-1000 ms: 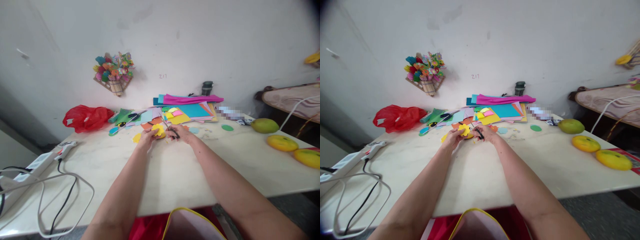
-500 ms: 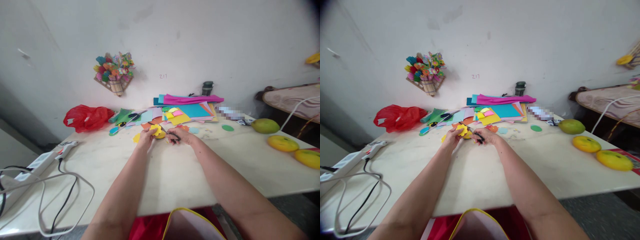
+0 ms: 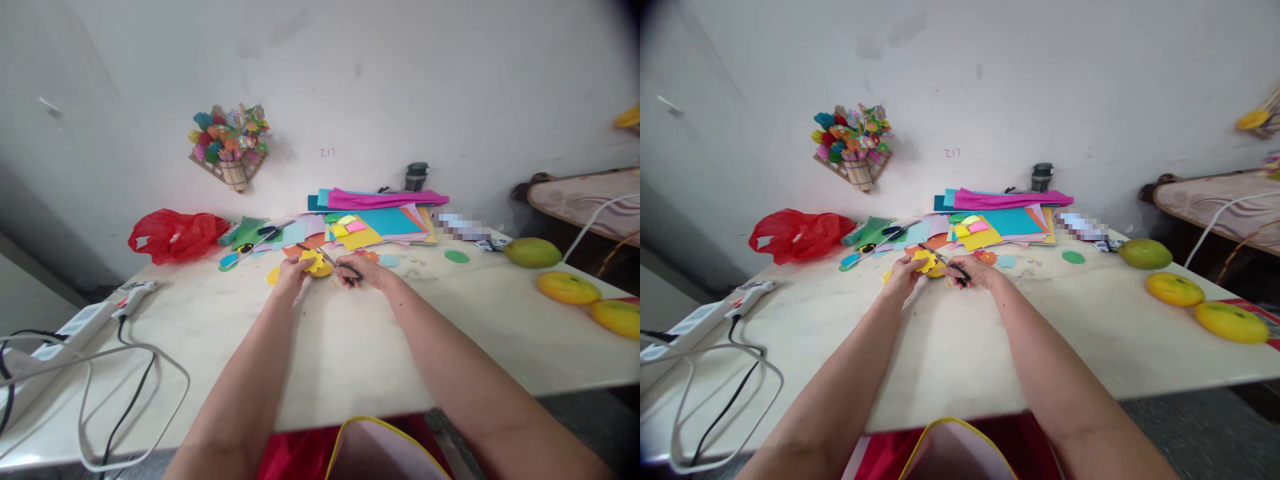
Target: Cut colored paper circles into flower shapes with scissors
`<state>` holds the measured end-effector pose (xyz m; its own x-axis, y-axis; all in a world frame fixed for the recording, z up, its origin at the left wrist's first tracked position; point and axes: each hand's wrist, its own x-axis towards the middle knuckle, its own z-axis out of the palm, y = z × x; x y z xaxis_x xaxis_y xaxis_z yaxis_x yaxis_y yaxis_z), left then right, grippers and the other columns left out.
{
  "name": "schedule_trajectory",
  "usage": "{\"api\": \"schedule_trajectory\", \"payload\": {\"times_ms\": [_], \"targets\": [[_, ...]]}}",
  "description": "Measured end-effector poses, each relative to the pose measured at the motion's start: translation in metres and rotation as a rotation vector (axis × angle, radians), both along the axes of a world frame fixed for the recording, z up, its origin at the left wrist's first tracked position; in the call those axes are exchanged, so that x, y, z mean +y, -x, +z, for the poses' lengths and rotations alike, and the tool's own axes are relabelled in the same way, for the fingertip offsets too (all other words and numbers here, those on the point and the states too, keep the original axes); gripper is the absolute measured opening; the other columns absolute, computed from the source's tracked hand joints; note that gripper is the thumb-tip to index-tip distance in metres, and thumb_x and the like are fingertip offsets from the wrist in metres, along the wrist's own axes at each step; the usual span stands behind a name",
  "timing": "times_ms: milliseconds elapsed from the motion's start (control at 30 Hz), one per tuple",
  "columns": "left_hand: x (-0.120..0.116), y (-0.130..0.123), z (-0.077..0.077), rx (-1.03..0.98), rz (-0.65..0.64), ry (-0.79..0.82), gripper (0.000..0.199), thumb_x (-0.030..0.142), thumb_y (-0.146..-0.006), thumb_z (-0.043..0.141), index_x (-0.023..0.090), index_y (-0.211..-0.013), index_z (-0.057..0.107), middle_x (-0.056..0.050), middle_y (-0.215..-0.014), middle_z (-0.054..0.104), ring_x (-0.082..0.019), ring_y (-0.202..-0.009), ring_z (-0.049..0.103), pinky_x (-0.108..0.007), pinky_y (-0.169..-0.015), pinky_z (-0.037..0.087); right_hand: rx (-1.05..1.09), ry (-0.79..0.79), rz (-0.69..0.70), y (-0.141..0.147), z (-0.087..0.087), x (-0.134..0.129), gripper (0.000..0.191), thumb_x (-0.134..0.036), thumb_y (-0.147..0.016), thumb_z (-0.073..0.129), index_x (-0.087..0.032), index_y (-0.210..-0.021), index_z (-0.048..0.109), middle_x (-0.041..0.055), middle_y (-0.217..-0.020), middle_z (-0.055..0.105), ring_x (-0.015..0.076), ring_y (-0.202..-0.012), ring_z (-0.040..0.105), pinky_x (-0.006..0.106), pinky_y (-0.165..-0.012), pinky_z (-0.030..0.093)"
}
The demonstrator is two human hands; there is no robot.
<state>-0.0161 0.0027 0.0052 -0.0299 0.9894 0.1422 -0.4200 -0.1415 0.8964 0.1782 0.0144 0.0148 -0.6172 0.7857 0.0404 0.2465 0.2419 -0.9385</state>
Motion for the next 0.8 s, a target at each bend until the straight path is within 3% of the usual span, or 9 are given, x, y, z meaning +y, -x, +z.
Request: {"api": "schedule_trajectory", "payload": {"times_ms": [167,800], "targets": [[-0.0003,0.0,0.0002,0.04,0.018,0.01,0.021,0.017,-0.05,0.08,0.013,-0.06,0.063,-0.004,-0.063,0.067,-0.015,-0.058,0.063,-0.027,-0.063,0.051,-0.01,0.005,-0.017,-0.0002,-0.0006,0.0002,0.029,-0.042,-0.077,0.062,-0.016,-0.071,0.05,-0.0021,-0.057,0.058,0.0064,-0.041,0.051,0.017,-0.033,0.029],[0.0001,-0.0012,-0.0002,-0.003,0.031,0.017,0.023,0.016,-0.047,0.081,0.012,-0.062,0.065,-0.004,-0.064,0.067,-0.015,-0.059,0.063,-0.027,-0.063,0.049,-0.025,0.059,-0.037,0.0003,-0.0036,0.0038,0.026,-0.04,-0.075,0.063,-0.016,-0.079,0.053,-0.0034,-0.055,0.055,0.0055,-0.039,0.049,0.015,-0.032,0.026]]}}
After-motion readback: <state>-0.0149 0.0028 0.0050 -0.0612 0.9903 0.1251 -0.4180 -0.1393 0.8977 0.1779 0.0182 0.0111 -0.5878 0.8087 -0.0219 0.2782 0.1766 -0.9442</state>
